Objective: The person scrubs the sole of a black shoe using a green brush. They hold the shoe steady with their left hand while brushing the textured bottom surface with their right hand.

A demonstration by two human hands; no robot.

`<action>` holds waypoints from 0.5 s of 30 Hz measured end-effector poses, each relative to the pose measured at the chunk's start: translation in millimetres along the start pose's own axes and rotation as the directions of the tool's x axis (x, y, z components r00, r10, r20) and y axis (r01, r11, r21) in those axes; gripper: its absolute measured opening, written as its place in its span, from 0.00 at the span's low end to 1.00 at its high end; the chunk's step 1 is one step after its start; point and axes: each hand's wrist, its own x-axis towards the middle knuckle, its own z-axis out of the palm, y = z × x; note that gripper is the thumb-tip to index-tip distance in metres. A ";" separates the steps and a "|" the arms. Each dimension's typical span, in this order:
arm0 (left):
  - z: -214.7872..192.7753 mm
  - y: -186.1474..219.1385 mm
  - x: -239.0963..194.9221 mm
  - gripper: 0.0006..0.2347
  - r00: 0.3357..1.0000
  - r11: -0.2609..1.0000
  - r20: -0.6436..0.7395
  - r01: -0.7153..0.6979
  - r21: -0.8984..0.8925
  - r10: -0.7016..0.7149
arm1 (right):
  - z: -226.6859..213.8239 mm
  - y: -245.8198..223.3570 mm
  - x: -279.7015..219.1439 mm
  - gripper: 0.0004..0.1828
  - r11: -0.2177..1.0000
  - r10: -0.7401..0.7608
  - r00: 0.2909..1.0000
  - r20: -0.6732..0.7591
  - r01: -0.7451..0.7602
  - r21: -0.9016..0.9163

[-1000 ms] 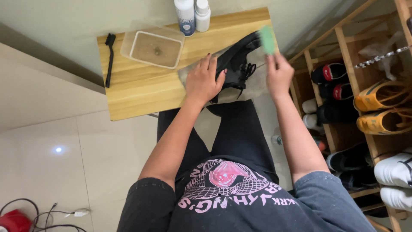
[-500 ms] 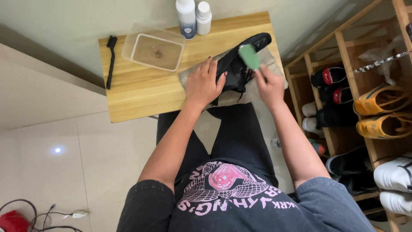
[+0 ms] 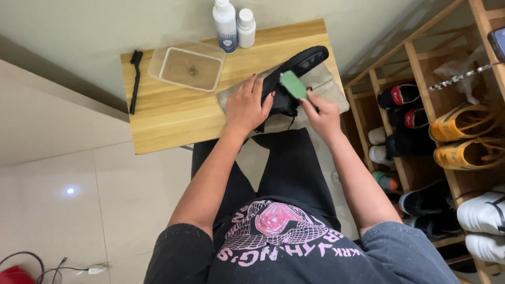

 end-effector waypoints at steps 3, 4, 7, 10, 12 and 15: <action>-3.1 2.1 0.4 0.23 1.000 1.000 -0.017 -0.009 -0.020 0.009 | -15.0 -6.4 21.6 0.09 0.998 -0.003 0.972 -0.235 -0.011 -0.056; -1.6 2.4 -1.7 0.23 1.000 1.000 -0.018 -0.010 -0.020 0.010 | -15.0 -7.0 19.0 0.09 0.998 -0.003 0.972 -0.236 -0.011 -0.056; 2.4 0.7 -0.9 0.23 0.998 1.000 -0.048 -0.026 0.006 0.026 | -13.4 -5.0 22.5 0.09 0.998 -0.033 0.982 -0.185 0.021 -0.067; 3.6 1.5 -2.5 0.23 0.998 1.000 -0.053 -0.030 -0.001 0.030 | -18.6 -3.1 33.0 0.10 0.972 -0.088 0.982 -0.165 0.049 -0.228; -0.7 3.6 -1.9 0.23 1.000 1.000 -0.019 -0.013 -0.002 0.013 | -29.7 -13.7 45.5 0.12 0.987 0.090 0.971 -0.221 -0.116 -0.108; 2.8 2.5 -3.4 0.23 1.000 1.000 -0.024 -0.001 -0.001 0.001 | -13.7 -23.7 27.8 0.13 0.993 0.024 1.000 -0.016 -0.025 -0.112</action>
